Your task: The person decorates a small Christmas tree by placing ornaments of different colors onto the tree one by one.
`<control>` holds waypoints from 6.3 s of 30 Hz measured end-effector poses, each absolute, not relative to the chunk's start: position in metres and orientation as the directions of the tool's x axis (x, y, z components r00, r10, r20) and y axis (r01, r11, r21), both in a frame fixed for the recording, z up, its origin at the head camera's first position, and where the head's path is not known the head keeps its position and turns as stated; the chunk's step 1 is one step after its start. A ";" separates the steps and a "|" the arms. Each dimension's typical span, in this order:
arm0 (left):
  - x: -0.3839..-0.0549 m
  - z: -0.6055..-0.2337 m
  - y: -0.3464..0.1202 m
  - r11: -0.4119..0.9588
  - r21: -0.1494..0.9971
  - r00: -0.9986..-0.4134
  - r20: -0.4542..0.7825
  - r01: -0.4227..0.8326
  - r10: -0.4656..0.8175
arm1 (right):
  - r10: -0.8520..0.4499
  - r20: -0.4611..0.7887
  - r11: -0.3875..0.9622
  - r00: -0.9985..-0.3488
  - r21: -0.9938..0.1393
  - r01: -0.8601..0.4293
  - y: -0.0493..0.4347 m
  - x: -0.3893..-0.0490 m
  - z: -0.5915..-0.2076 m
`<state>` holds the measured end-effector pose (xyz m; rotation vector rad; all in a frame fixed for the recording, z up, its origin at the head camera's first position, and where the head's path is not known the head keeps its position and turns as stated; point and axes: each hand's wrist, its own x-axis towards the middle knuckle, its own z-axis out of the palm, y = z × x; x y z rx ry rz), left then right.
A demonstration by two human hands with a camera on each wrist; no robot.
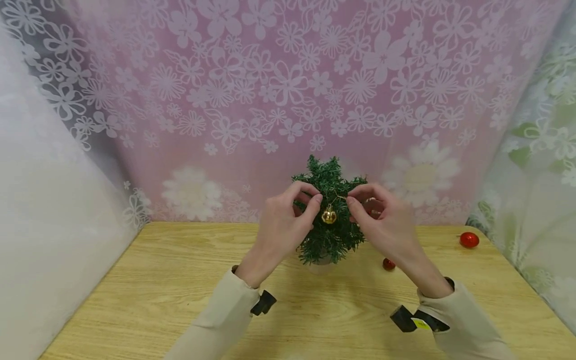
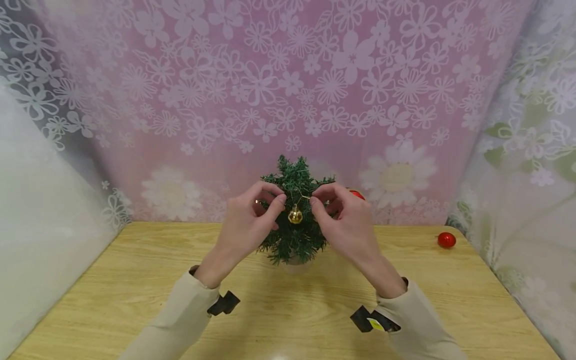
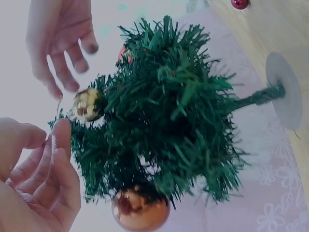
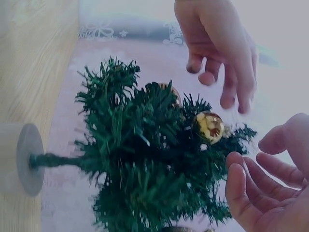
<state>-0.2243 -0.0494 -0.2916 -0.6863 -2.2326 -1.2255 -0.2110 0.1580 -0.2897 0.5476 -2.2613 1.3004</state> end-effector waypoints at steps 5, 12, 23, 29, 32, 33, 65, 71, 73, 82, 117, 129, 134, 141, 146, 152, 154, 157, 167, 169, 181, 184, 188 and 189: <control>-0.226 -0.295 -0.063 0.452 0.582 -0.699 0.702 0.675 0.140 | -0.079 0.598 0.478 -0.798 -0.679 -0.557 0.180 -0.206 -0.292; -0.233 -0.300 -0.079 0.483 0.527 -0.650 0.749 0.699 0.124 | -0.004 0.618 0.530 -0.786 -0.665 -0.526 0.225 -0.212 -0.304; -0.244 -0.299 -0.091 0.598 0.541 -0.776 0.583 0.591 0.240 | 0.127 0.559 0.717 -0.819 -0.622 -0.313 0.306 -0.248 -0.349; -0.249 -0.300 -0.091 0.625 0.551 -0.818 0.500 0.553 0.282 | 0.109 0.511 0.821 -0.852 -0.529 -0.212 0.348 -0.268 -0.372; -0.251 -0.301 -0.090 0.625 0.558 -0.827 0.478 0.545 0.295 | 0.075 0.490 0.848 -0.869 -0.489 -0.203 0.368 -0.277 -0.384; -0.251 -0.302 -0.090 0.625 0.561 -0.830 0.471 0.543 0.299 | 0.062 0.486 0.858 -0.872 -0.473 -0.202 0.375 -0.280 -0.389; -0.240 -0.313 -0.086 0.570 0.513 -0.711 0.676 0.642 0.193 | -0.082 0.264 0.938 -0.961 -0.304 -0.164 0.432 -0.290 -0.429; -0.239 -0.313 -0.088 0.526 0.519 -0.686 0.705 0.673 0.182 | -0.080 0.302 0.938 -0.950 -0.299 -0.174 0.432 -0.286 -0.431; -0.239 -0.313 -0.088 0.524 0.516 -0.682 0.708 0.678 0.186 | -0.067 0.303 0.933 -0.951 -0.320 -0.168 0.431 -0.282 -0.430; -0.233 -0.318 -0.088 0.543 0.414 -0.606 0.760 0.730 0.235 | -0.040 0.394 0.915 -0.918 -0.356 -0.192 0.412 -0.270 -0.412; -0.229 -0.330 -0.069 0.631 0.263 -0.540 0.788 0.730 0.297 | -0.254 0.777 0.615 -0.576 -0.330 -0.716 0.260 -0.190 -0.326; -0.250 -0.321 -0.082 0.534 0.325 -0.561 0.743 0.780 0.366 | -0.285 0.736 0.598 -0.614 -0.364 -0.714 0.232 -0.165 -0.317; -0.245 -0.324 -0.085 0.563 0.305 -0.537 0.785 0.768 0.309 | -0.299 0.731 0.580 -0.613 -0.371 -0.725 0.225 -0.157 -0.314; -0.217 -0.336 -0.075 0.491 0.217 -0.370 0.899 0.844 0.237 | -0.312 0.761 0.566 -0.569 -0.332 -0.755 0.218 -0.148 -0.315; -0.195 -0.342 -0.065 0.396 0.288 -0.427 0.843 0.872 0.326 | -0.334 0.809 0.502 -0.483 -0.281 -0.818 0.213 -0.148 -0.317; -0.179 -0.346 -0.057 0.376 0.460 -0.588 0.708 0.805 0.392 | -0.359 0.819 0.479 -0.448 -0.250 -0.841 0.205 -0.145 -0.321; -0.176 -0.347 -0.055 0.365 0.533 -0.646 0.645 0.763 0.409 | -0.369 0.817 0.469 -0.443 -0.247 -0.848 0.202 -0.143 -0.322; -0.173 -0.348 -0.053 0.354 0.617 -0.709 0.563 0.703 0.425 | -0.379 0.813 0.464 -0.443 -0.247 -0.851 0.197 -0.139 -0.322; -0.170 -0.356 -0.052 0.287 0.708 -0.728 0.455 0.645 0.513 | -0.431 0.764 0.456 -0.480 -0.275 -0.846 0.186 -0.128 -0.325; -0.170 -0.357 -0.053 0.277 0.702 -0.717 0.465 0.656 0.519 | -0.436 0.756 0.466 -0.488 -0.274 -0.841 0.186 -0.127 -0.326; -0.171 -0.357 -0.059 0.199 0.752 -0.749 0.515 0.628 0.417 | -0.455 0.735 0.486 -0.503 -0.269 -0.832 0.186 -0.129 -0.330; -0.171 -0.357 -0.058 0.175 0.730 -0.722 0.554 0.661 0.414 | -0.475 0.695 0.485 -0.540 -0.305 -0.819 0.185 -0.128 -0.330; -0.171 -0.359 -0.057 0.140 0.673 -0.656 0.618 0.726 0.433 | -0.487 0.678 0.460 -0.551 -0.338 -0.821 0.183 -0.130 -0.334; -0.171 -0.360 -0.056 0.135 0.658 -0.640 0.632 0.741 0.437 | -0.485 0.682 0.449 -0.547 -0.343 -0.825 0.183 -0.131 -0.336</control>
